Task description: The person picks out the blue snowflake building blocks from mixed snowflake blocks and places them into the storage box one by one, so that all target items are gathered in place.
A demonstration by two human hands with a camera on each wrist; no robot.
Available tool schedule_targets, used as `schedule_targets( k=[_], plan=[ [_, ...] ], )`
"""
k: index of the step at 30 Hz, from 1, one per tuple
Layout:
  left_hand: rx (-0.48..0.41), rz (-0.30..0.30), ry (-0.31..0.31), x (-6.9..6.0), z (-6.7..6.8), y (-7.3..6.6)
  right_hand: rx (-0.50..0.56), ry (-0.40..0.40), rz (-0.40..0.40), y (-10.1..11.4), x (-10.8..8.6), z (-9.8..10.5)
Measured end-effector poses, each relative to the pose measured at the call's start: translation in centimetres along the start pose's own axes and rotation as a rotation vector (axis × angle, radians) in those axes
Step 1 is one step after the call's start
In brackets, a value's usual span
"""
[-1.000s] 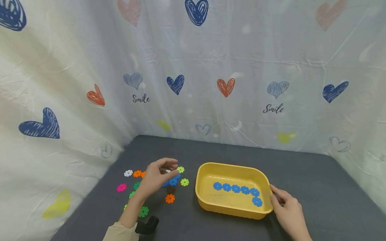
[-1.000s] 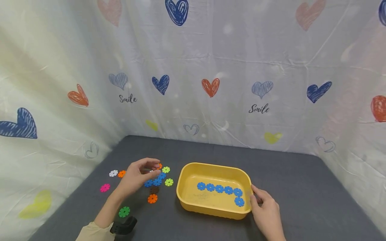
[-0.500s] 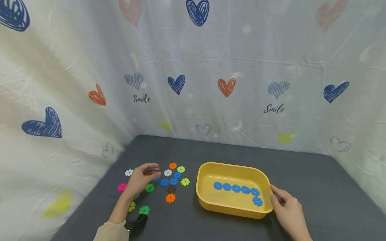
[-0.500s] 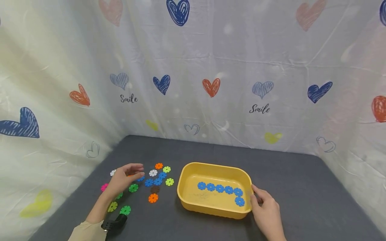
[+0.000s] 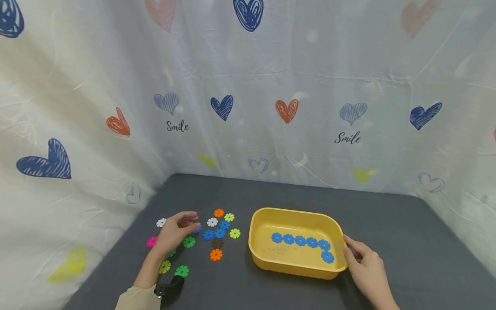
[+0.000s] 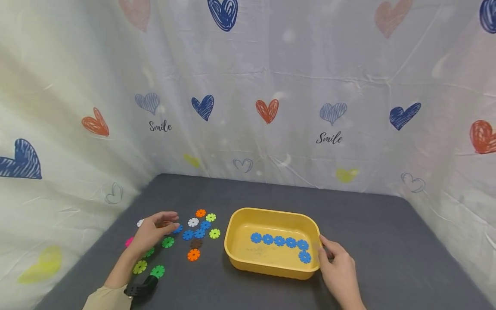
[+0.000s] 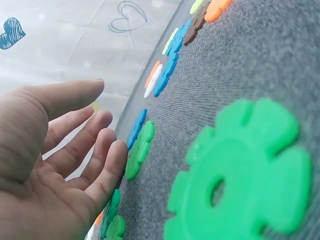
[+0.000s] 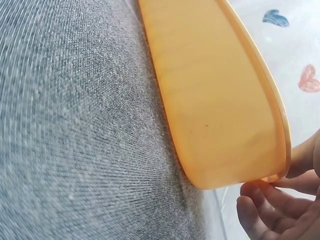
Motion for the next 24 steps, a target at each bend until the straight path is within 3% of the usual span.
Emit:
schedule_targets(
  k=[24],
  plan=[
    [0.201,0.013,-0.004,-0.06,0.06,0.48,0.011,0.009,-0.001,0.12,0.06,0.05]
  ],
)
Point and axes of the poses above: each hand's wrist, its own x-axis towards the middle knuckle, its own z-axis out of the back of the hand, y = z × x, the point moved 6 cm from there along x, towards the middle knuckle, and after that the axes turned 3 degrees about z, right-handed, at the moved point
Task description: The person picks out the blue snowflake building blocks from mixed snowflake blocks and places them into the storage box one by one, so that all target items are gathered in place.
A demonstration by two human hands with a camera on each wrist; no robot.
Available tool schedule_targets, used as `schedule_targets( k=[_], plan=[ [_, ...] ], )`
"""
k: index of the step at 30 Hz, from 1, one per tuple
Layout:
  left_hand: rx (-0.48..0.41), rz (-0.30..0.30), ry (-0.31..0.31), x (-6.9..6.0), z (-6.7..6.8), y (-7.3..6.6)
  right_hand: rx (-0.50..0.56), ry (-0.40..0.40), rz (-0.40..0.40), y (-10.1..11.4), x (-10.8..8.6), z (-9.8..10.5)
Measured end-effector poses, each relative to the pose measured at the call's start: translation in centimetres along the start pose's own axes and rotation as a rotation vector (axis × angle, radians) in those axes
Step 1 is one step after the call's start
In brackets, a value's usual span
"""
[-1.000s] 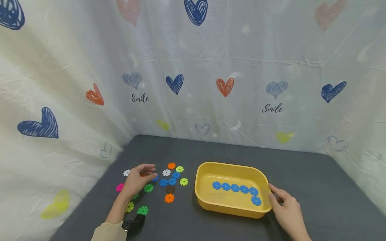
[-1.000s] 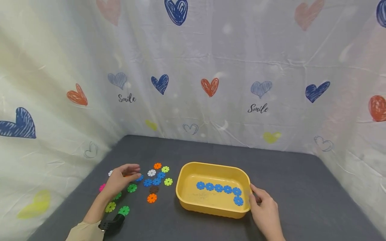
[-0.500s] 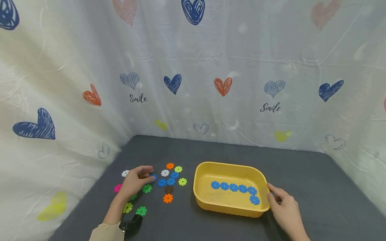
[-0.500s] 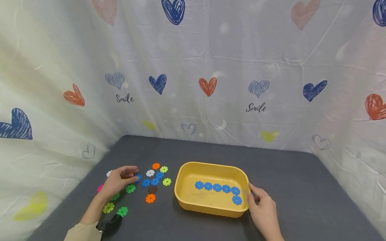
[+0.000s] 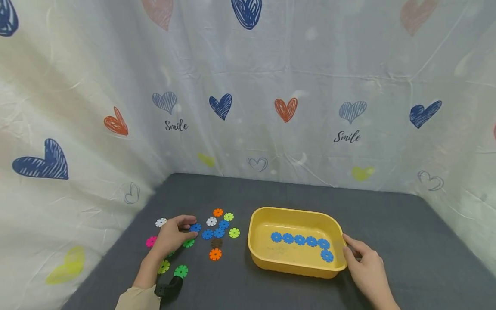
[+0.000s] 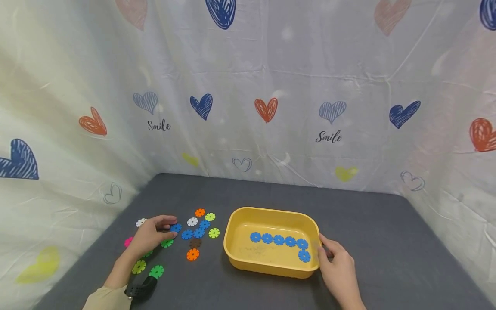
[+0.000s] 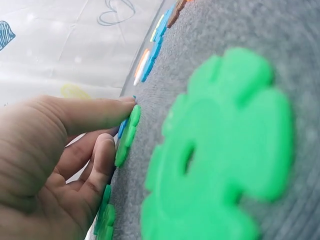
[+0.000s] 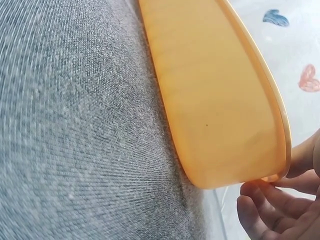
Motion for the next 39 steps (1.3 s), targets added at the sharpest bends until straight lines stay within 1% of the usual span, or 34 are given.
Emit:
schedule_targets(
  k=[6,15,19,22,28,33,39],
  plan=[
    [0.015,-0.019,-0.028,0.08,-0.04,-0.10,-0.003,-0.004,-0.008,0.05,0.01,0.03],
    [0.030,0.009,-0.043,0.13,-0.25,-0.11,-0.024,-0.007,-0.024,-0.14,0.12,-0.19],
    [0.026,-0.005,-0.047,0.21,-0.25,-0.21,-0.025,-0.013,-0.019,-0.14,0.15,-0.18],
    [0.023,-0.027,-0.051,0.21,-0.23,-0.28,-0.021,-0.008,-0.025,-0.15,0.16,-0.22],
    [0.054,-0.052,-0.064,0.36,-0.20,-0.43,-0.013,-0.002,-0.026,-0.13,0.20,-0.11],
    [0.080,-0.058,-0.068,0.35,-0.14,-0.57,-0.011,-0.008,-0.019,-0.04,0.15,-0.01],
    [0.088,-0.037,-0.048,0.25,-0.19,-0.38,-0.022,-0.007,-0.021,-0.08,0.10,-0.11]
  ],
)
Point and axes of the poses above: each hand's wrist, its own x-axis towards the middle knuckle, its own z-axis out of the back of the hand, y = z × x, the point moved 6 cm from there along x, towards the middle knuckle, and after that the axes turned 3 degrees about z, right-handed, at the moved point
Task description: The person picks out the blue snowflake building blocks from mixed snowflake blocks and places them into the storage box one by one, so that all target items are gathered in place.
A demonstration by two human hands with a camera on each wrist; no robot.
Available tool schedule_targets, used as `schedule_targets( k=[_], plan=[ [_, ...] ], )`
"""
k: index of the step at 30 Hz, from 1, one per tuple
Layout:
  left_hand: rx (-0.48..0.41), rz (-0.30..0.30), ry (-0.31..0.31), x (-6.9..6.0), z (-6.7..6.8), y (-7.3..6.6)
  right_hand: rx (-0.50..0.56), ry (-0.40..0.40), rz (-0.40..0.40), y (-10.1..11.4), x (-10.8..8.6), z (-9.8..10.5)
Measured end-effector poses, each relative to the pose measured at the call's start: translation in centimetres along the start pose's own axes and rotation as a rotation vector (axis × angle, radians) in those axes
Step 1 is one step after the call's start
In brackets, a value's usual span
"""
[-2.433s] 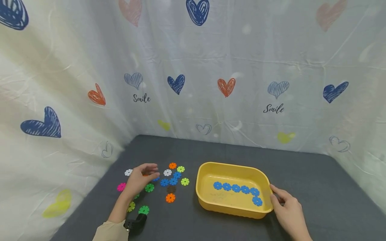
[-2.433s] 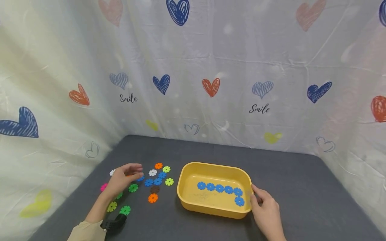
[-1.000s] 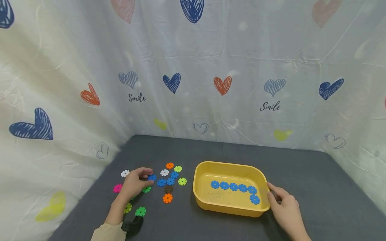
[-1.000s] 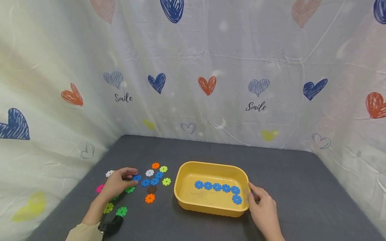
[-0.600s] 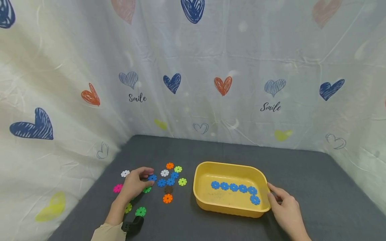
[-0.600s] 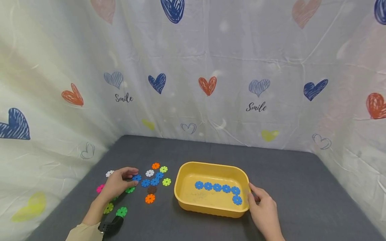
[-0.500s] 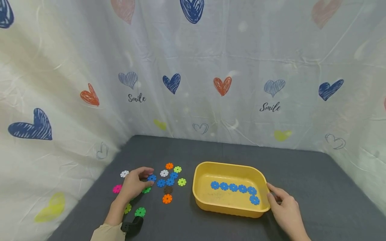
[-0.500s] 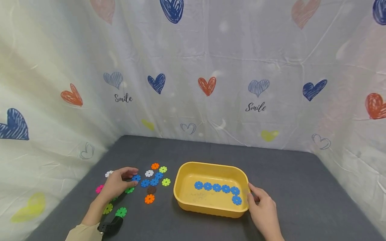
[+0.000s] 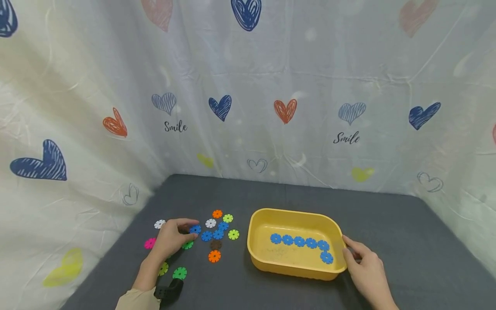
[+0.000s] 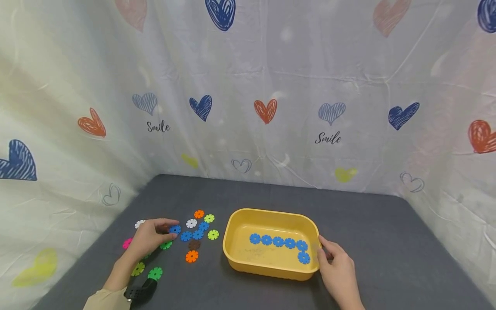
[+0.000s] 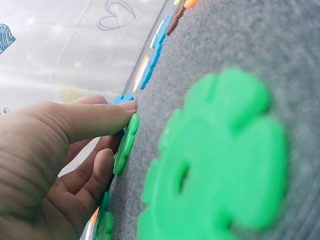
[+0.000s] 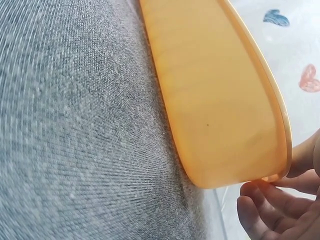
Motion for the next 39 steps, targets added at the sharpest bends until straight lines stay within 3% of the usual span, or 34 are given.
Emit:
schedule_targets(
  k=[16,39],
  plan=[
    [-0.012,0.005,0.042,0.08,0.13,0.49,0.007,-0.006,-0.002,0.10,0.10,0.04],
    [-0.023,0.002,0.046,0.13,0.04,0.88,0.010,0.001,0.002,0.01,0.03,-0.02]
  ],
)
Point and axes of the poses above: each hand's wrist, its own x-axis towards the middle knuckle, its own z-axis out of the back of the hand, y = z × x, the point moved 6 cm from there along x, towards the middle knuckle, and after that the axes turned 3 degrees about z, right-handed, at the moved point
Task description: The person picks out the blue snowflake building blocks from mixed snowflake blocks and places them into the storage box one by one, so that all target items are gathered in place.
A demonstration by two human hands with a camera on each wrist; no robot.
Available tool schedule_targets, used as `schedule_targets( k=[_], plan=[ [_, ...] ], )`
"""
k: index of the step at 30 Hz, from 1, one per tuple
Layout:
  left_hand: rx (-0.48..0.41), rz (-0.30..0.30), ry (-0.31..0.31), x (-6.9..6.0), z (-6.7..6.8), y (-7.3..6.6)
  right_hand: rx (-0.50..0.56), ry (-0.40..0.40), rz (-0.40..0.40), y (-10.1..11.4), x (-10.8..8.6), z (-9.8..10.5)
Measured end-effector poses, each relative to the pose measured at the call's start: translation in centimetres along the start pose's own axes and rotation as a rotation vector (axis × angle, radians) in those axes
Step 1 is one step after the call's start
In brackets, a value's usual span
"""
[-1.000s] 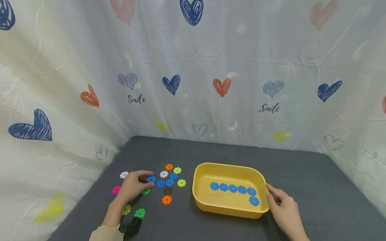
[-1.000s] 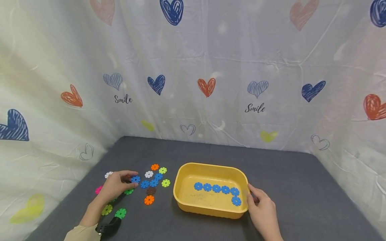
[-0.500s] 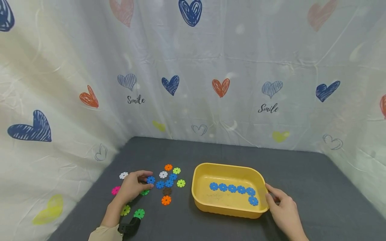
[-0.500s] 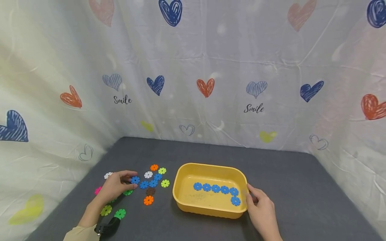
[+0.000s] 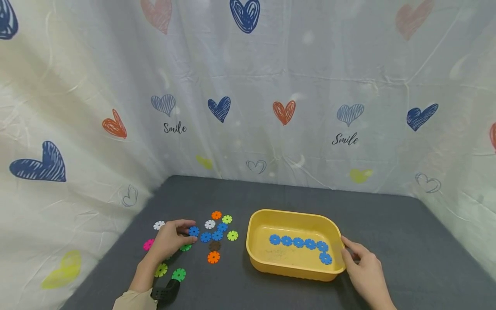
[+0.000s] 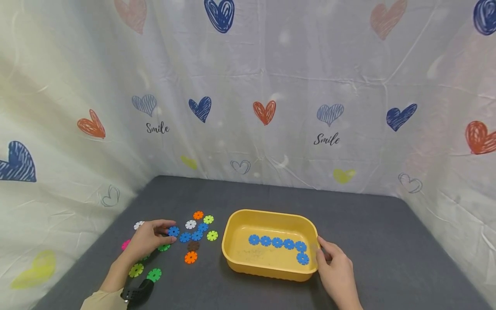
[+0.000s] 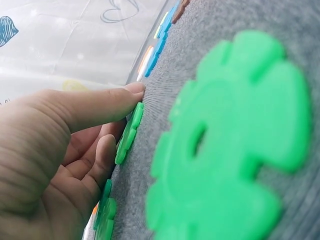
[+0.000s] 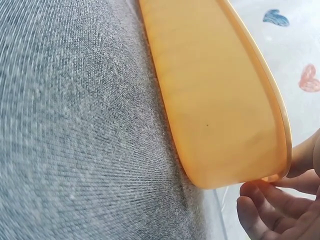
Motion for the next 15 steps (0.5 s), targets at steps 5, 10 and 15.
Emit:
schedule_targets(
  k=[5,10,15],
  plan=[
    [-0.026,-0.005,0.016,-0.16,-0.01,0.06,0.006,0.011,0.001,-0.02,-0.04,-0.05],
    [-0.045,-0.012,0.022,-0.22,-0.01,-0.08,0.006,0.008,0.005,0.01,-0.08,-0.04],
    [-0.030,-0.016,0.016,-0.16,0.00,-0.18,-0.002,-0.001,0.009,0.06,0.00,-0.02]
  ],
)
Point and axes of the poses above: each hand's wrist, its own x-axis towards the middle knuckle, its own z-axis out of the back of the hand, y = z × x, the point moved 6 cm from there along x, towards the middle knuckle, and after that the axes turned 3 degrees about z, right-handed, at the moved point
